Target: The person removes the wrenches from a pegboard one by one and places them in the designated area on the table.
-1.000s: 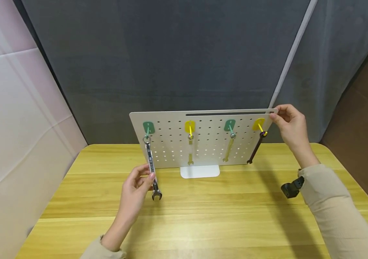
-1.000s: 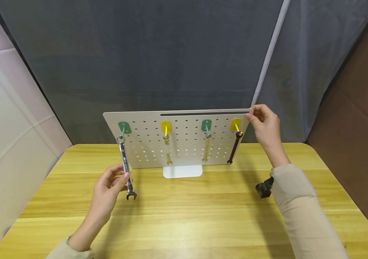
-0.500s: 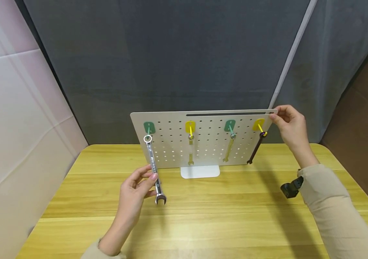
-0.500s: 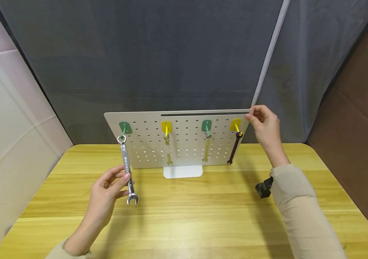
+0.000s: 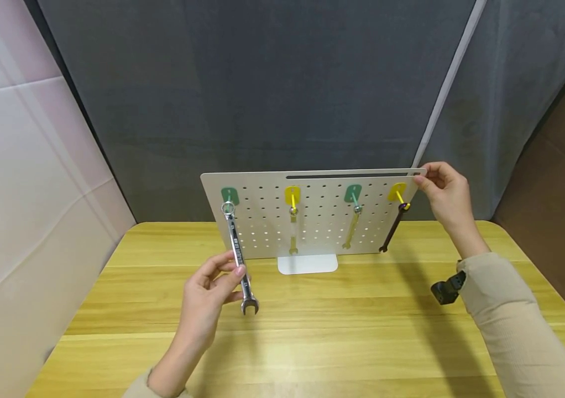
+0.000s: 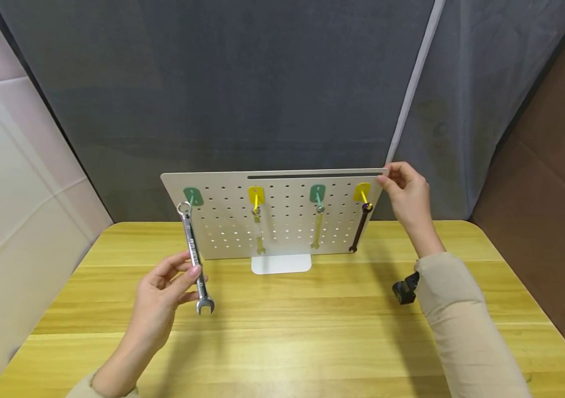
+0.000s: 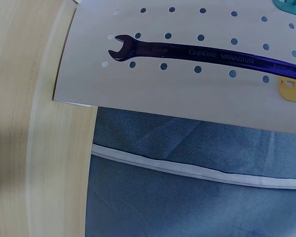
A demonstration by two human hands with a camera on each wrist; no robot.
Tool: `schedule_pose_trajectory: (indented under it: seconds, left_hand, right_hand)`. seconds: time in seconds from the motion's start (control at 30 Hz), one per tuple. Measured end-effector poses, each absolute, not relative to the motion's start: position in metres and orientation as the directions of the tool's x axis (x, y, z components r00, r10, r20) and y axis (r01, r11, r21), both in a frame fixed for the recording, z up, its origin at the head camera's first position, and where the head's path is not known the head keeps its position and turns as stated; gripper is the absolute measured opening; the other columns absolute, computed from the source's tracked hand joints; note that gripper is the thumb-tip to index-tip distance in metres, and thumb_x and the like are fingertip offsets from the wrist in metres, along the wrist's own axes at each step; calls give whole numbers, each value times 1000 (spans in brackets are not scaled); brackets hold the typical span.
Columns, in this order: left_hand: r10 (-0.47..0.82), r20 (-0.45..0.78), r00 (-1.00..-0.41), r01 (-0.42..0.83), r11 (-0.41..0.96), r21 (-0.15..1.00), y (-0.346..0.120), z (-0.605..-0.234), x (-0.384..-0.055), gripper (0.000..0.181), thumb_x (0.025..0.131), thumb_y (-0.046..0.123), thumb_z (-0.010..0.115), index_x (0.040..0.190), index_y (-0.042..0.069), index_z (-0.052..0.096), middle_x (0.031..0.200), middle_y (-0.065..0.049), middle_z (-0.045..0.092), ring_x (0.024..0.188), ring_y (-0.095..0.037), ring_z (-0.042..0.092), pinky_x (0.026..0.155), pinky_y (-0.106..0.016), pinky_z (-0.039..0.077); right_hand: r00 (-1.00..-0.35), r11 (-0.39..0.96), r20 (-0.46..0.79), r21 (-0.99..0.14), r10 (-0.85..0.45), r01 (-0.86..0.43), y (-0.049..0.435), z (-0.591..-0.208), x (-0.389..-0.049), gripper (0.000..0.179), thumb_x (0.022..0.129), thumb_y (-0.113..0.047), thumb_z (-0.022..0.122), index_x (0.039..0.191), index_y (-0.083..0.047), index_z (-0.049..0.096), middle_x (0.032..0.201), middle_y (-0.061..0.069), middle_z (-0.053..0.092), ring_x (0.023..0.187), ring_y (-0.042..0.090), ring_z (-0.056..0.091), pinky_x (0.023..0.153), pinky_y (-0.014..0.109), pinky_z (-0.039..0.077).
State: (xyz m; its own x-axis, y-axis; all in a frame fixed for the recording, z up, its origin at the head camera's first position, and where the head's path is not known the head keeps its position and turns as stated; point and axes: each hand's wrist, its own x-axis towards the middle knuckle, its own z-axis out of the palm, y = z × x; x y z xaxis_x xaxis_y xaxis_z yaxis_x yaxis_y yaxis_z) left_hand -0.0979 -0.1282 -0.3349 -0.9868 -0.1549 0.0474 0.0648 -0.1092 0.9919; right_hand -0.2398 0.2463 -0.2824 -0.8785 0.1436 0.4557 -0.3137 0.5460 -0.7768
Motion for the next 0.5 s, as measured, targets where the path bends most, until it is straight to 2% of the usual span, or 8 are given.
schedule_pose_trajectory:
  seconds: [0.2,0.5]
  left_hand:
    - [-125,-40,-991,-39,-10,999,-130,-341,-94,37,89,4,63,125,1,56,91,9,62,77,-5,66,67,-23,60]
    - [-101,-151,-983,-161,97,982,-139,-365,-90,40,89,11,65,127,3,56,105,-5,59,82,-8,61,69,-23,59]
  right_hand:
    - [-883,550,443,-781,154,-296,246,-282,-240,8,91,-13,62,97,-12,57,84,-22,50,78,-5,50,72,-1,45]
    - [-887,545,433,-788,157,-288,245,-283,-240,10,91,-13,62,98,-10,57,84,-21,50,79,-5,51,73,-2,45]
